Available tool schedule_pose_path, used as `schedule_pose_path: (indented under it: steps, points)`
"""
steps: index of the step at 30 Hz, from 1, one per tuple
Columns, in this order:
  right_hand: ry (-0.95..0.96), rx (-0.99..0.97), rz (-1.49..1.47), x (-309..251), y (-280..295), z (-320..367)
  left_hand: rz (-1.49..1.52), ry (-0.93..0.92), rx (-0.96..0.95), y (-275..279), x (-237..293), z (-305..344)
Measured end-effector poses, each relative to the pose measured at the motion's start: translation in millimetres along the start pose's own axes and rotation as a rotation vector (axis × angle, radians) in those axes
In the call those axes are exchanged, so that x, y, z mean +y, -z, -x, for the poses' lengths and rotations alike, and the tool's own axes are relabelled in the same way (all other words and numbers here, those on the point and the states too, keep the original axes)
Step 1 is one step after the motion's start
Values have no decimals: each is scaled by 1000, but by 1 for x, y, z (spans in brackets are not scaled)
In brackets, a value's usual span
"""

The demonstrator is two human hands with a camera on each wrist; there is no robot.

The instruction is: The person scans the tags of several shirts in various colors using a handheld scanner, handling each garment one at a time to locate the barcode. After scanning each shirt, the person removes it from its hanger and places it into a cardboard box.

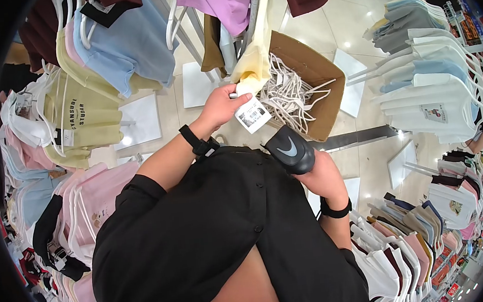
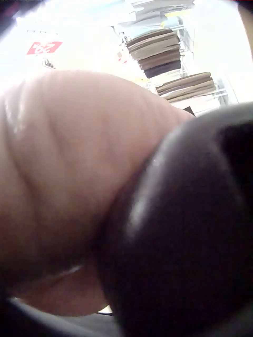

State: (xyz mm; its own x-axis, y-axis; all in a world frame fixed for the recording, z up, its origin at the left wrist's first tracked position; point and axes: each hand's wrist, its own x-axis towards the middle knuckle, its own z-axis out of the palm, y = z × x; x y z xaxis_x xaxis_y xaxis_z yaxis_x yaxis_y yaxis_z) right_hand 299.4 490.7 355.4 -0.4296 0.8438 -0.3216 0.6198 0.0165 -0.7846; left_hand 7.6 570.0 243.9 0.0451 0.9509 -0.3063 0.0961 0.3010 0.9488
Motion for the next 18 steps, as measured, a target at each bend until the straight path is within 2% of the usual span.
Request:
schedule_pose_path:
  steps: [18]
  points:
    - [-38,11,3,1,-2,9,2,15,20,-4,-14,3]
